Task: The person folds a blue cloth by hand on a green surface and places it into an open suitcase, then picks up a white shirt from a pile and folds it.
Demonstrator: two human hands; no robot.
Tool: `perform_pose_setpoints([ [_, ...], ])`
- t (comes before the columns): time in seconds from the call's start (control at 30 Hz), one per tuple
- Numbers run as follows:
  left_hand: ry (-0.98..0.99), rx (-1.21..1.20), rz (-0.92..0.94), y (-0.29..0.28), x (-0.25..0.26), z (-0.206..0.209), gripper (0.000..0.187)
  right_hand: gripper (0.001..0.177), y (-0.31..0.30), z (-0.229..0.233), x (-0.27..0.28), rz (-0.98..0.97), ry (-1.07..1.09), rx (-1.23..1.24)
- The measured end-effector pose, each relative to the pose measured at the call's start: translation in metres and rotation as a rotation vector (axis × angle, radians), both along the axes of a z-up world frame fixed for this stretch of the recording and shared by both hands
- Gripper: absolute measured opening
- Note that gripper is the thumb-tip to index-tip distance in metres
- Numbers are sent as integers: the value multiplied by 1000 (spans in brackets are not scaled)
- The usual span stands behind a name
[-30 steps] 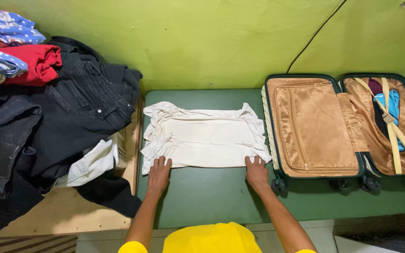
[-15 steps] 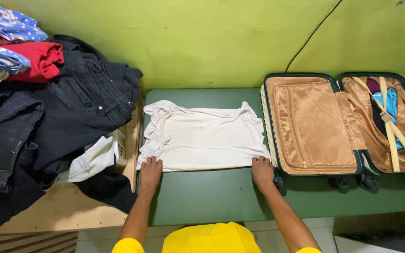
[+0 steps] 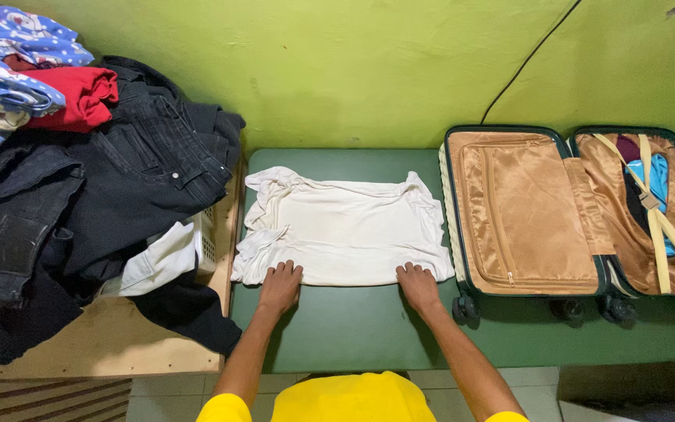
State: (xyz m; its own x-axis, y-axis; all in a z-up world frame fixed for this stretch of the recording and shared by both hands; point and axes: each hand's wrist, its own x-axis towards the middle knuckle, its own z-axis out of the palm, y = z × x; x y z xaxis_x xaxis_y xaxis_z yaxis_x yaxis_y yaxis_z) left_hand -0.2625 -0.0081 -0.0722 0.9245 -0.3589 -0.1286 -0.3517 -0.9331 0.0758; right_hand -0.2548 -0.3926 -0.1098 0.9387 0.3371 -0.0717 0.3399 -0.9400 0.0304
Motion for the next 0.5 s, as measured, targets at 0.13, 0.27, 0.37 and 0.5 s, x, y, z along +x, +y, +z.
perform_pose_setpoints([
  [0.13, -91, -41, -26, 8, 8, -29, 25, 15, -11, -1, 8, 20, 12, 60],
  [0.27, 90, -2, 6, 7, 7, -32, 25, 12, -21, 1, 11, -8, 160, -12],
  [0.37, 218, -44, 40, 6, 13, -29, 21, 18, -25, 15, 21, -110, 365, -69],
  [0.5, 548, -93, 141, 3, 22, -28, 29, 28, -26, 22, 23, -222, 556, -135],
])
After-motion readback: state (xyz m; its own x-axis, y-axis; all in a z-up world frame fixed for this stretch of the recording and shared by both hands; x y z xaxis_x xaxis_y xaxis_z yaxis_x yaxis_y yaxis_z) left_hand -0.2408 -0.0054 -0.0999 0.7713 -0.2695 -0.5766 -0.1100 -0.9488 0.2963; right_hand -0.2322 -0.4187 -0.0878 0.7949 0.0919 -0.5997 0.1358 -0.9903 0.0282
